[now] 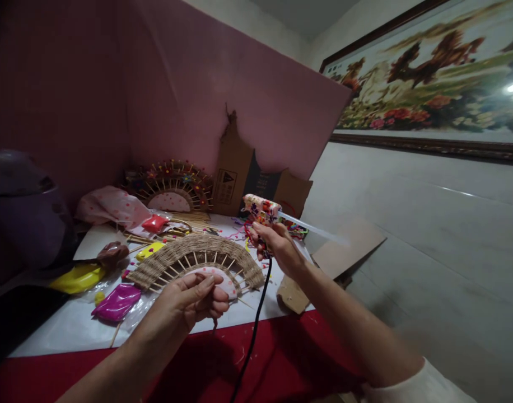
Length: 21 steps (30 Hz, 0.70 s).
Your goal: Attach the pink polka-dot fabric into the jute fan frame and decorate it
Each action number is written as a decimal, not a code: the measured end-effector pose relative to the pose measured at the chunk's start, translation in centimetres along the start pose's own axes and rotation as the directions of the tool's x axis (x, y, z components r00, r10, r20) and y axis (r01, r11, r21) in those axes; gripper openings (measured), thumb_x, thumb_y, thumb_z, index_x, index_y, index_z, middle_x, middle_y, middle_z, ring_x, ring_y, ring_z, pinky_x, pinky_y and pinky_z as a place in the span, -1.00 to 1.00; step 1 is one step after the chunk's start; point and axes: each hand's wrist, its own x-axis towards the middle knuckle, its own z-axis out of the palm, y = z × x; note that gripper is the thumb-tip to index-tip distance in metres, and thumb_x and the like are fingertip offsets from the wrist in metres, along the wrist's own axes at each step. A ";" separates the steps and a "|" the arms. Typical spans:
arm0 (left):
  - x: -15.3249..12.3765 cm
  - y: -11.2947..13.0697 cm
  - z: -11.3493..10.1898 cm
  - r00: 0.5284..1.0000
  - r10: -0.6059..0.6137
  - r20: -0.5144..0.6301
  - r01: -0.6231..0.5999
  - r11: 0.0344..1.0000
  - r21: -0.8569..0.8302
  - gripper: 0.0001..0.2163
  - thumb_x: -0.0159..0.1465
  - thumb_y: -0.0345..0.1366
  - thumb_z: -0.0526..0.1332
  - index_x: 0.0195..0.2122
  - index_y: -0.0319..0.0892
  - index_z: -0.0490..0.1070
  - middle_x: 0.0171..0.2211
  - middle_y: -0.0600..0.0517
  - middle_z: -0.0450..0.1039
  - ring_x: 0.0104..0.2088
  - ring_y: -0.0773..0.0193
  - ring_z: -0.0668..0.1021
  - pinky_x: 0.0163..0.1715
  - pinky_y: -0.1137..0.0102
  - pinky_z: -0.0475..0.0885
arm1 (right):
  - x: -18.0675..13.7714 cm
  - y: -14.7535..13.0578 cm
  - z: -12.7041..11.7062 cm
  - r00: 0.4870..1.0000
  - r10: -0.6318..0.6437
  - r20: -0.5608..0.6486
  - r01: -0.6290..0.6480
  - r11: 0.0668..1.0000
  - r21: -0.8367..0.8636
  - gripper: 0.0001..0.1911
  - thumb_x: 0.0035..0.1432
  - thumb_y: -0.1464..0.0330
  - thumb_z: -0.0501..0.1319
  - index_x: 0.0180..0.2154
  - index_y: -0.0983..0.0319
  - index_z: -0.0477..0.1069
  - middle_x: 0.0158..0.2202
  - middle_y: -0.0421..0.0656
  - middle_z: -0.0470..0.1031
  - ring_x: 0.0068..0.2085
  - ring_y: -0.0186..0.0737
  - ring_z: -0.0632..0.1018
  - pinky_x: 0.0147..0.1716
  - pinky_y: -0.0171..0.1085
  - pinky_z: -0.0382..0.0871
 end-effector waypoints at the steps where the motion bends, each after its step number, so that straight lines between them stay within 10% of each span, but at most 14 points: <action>1: 0.0 0.1 0.0 1.000 -0.002 -0.007 0.002 1.000 0.004 -0.75 0.00 -0.24 0.38 -0.39 -0.32 0.44 -0.54 -0.04 0.53 -0.55 0.28 0.56 -0.50 0.44 0.41 | -0.6 0.1 -0.9 1.000 0.016 -0.012 -0.016 1.000 -0.023 -0.66 0.03 0.09 0.17 -0.48 0.24 0.23 -0.51 -0.24 0.22 -0.54 -0.42 0.27 -0.60 -0.41 0.24; 7: 0.4 0.4 -0.1 0.999 0.000 -0.047 0.002 0.999 0.034 -0.79 0.01 -0.29 0.38 -0.40 -0.32 0.46 -0.55 -0.06 0.54 -0.56 0.29 0.56 -0.52 0.47 0.41 | -4.8 3.8 -7.0 0.985 0.099 -0.143 -0.146 0.918 -0.370 -0.57 -0.09 0.05 0.22 -0.29 0.23 0.27 -0.50 -0.25 0.26 -0.53 -0.34 0.29 -0.57 -0.35 0.22; 11: 0.8 0.4 -0.5 0.997 0.000 -0.075 0.002 1.000 0.021 -0.86 0.04 -0.39 0.35 -0.39 -0.31 0.46 -0.54 -0.06 0.55 -0.54 0.27 0.57 -0.49 0.45 0.45 | -7.7 6.2 -9.9 0.978 0.088 -0.188 -0.199 0.656 -0.728 -0.60 0.01 0.11 0.15 -0.18 0.24 0.35 -0.33 -0.13 0.43 -0.34 -0.18 0.42 -0.39 -0.27 0.26; 21: 1.2 1.0 -0.5 0.988 0.073 -0.135 -0.064 0.996 0.065 -0.91 0.20 -0.47 0.16 -0.33 -0.34 0.45 -0.48 -0.10 0.54 -0.49 0.24 0.58 -0.45 0.37 0.52 | -9.6 7.1 -10.4 0.952 0.207 -0.224 -0.274 0.254 -0.928 -0.57 -0.01 0.09 0.18 -0.19 0.26 0.42 -0.23 0.02 0.51 -0.26 -0.02 0.50 -0.37 -0.22 0.25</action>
